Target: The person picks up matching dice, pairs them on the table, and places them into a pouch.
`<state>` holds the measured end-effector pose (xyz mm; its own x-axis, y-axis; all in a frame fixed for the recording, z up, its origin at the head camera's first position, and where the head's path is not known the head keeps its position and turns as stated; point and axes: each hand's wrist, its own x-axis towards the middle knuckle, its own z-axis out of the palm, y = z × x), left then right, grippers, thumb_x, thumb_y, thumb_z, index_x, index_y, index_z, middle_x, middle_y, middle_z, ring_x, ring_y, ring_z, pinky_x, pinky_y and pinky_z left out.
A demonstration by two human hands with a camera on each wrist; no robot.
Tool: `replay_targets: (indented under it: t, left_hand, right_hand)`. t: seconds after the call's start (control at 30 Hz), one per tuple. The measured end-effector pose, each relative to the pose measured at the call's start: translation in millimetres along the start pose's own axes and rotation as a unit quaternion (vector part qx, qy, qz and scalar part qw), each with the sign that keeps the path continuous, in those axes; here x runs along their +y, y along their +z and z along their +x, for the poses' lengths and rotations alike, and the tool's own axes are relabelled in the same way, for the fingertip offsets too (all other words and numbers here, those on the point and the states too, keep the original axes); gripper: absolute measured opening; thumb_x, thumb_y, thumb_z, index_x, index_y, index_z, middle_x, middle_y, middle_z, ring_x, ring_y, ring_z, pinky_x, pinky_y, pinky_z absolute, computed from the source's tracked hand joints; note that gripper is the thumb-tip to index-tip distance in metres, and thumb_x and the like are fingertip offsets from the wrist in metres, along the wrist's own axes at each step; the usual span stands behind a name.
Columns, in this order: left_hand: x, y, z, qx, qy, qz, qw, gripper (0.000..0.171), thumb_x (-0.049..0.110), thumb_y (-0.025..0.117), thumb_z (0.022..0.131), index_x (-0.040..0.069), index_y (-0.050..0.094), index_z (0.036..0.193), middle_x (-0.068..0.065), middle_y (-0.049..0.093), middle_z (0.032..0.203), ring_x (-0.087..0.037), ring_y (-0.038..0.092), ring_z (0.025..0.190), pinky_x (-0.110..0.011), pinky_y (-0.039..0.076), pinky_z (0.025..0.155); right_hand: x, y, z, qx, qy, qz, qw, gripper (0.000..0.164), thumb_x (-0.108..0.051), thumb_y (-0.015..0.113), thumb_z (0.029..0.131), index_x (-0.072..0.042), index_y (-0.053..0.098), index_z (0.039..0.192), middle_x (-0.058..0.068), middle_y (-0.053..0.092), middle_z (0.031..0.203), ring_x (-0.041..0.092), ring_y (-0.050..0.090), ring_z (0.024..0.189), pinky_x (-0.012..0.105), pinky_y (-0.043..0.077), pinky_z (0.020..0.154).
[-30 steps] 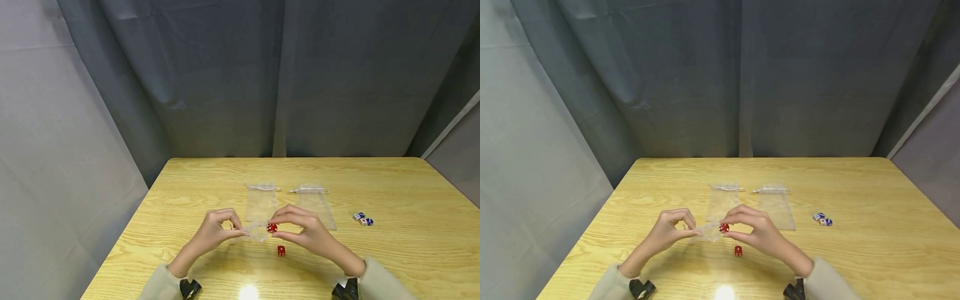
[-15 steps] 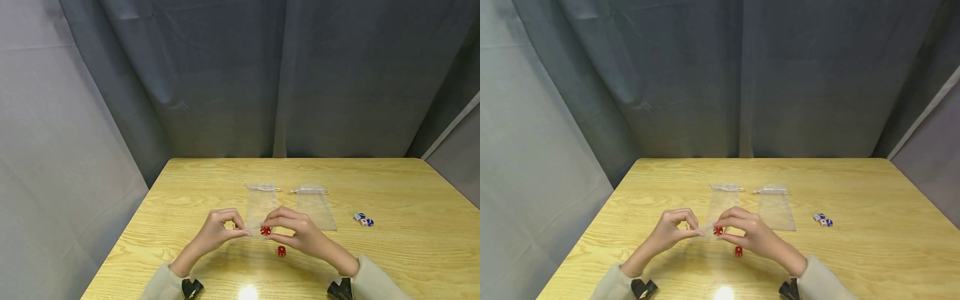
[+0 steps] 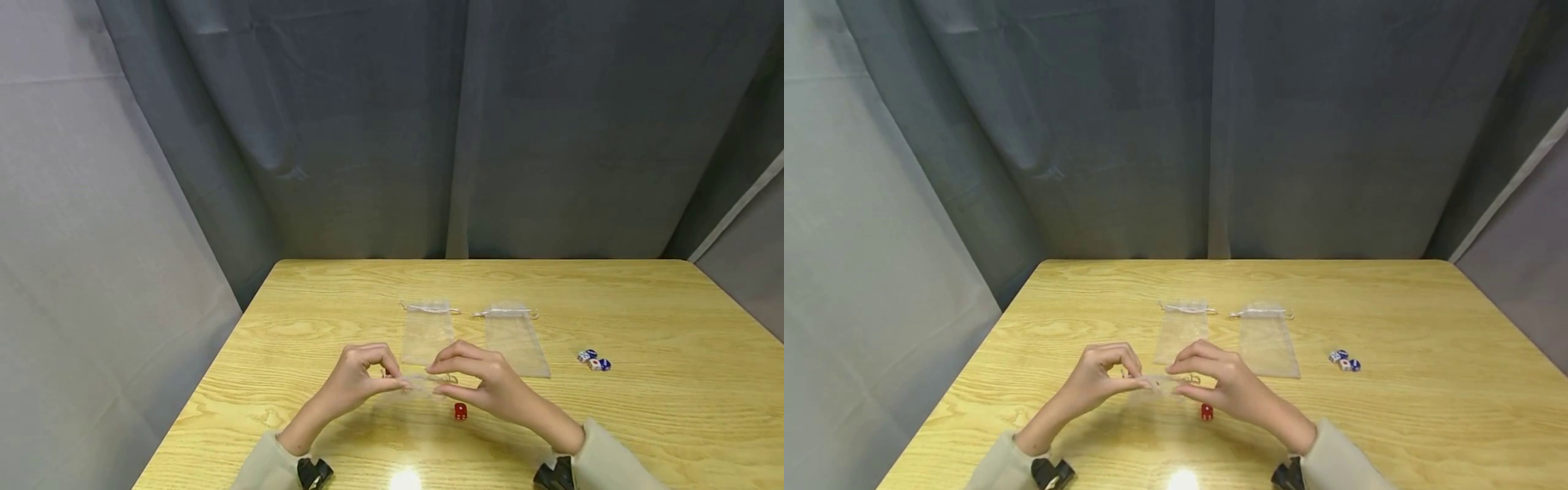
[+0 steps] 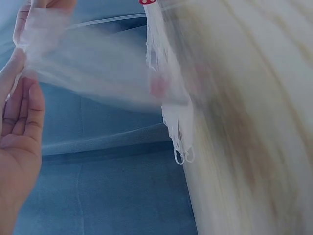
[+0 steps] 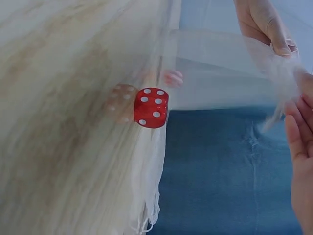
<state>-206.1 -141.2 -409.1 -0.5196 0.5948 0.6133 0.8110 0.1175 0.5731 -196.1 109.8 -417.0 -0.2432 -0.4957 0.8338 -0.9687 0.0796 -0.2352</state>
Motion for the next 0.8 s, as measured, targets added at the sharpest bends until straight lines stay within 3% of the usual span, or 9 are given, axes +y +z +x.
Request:
replay_targets:
  t: [0.27, 0.57, 0.8]
  left_hand:
    - [2.0, -1.2, -3.8, 0.0, -0.01, -0.007, 0.9999, 0.011, 0.008, 0.077, 0.081, 0.009, 0.067, 0.078, -0.006, 0.069, 0.073, -0.007, 0.063, 0.067, -0.019, 0.051, 0.057]
    - [0.9, -4.8, -9.3, 0.016, -0.048, -0.004, 0.9987, 0.011, 0.009, 0.079, 0.079, 0.012, 0.068, 0.078, -0.004, 0.069, 0.075, -0.003, 0.062, 0.068, -0.023, 0.053, 0.057]
    - [1.7, -6.9, -10.4, 0.017, -0.054, -0.016, 0.9983, 0.011, 0.009, 0.078, 0.08, 0.011, 0.068, 0.077, -0.006, 0.068, 0.075, -0.005, 0.063, 0.068, -0.022, 0.054, 0.06]
  right_hand:
    - [-1, -4, -8, -0.007, 0.055, 0.02, 0.998, 0.03, -0.002, 0.079, 0.078, -0.007, 0.072, 0.107, 0.004, 0.069, 0.098, 0.013, 0.066, 0.089, 0.014, 0.055, 0.081]
    - [-1, -22, -29, -0.006, 0.106, 0.015, 0.994, 0.04, 0.006, 0.08, 0.071, -0.009, 0.073, 0.107, 0.004, 0.07, 0.098, 0.011, 0.066, 0.091, 0.014, 0.054, 0.082]
    - [2, -31, -37, -0.014, 0.116, -0.004, 0.993, 0.043, 0.006, 0.081, 0.071, -0.013, 0.072, 0.108, 0.003, 0.07, 0.098, 0.01, 0.066, 0.092, 0.012, 0.053, 0.084]
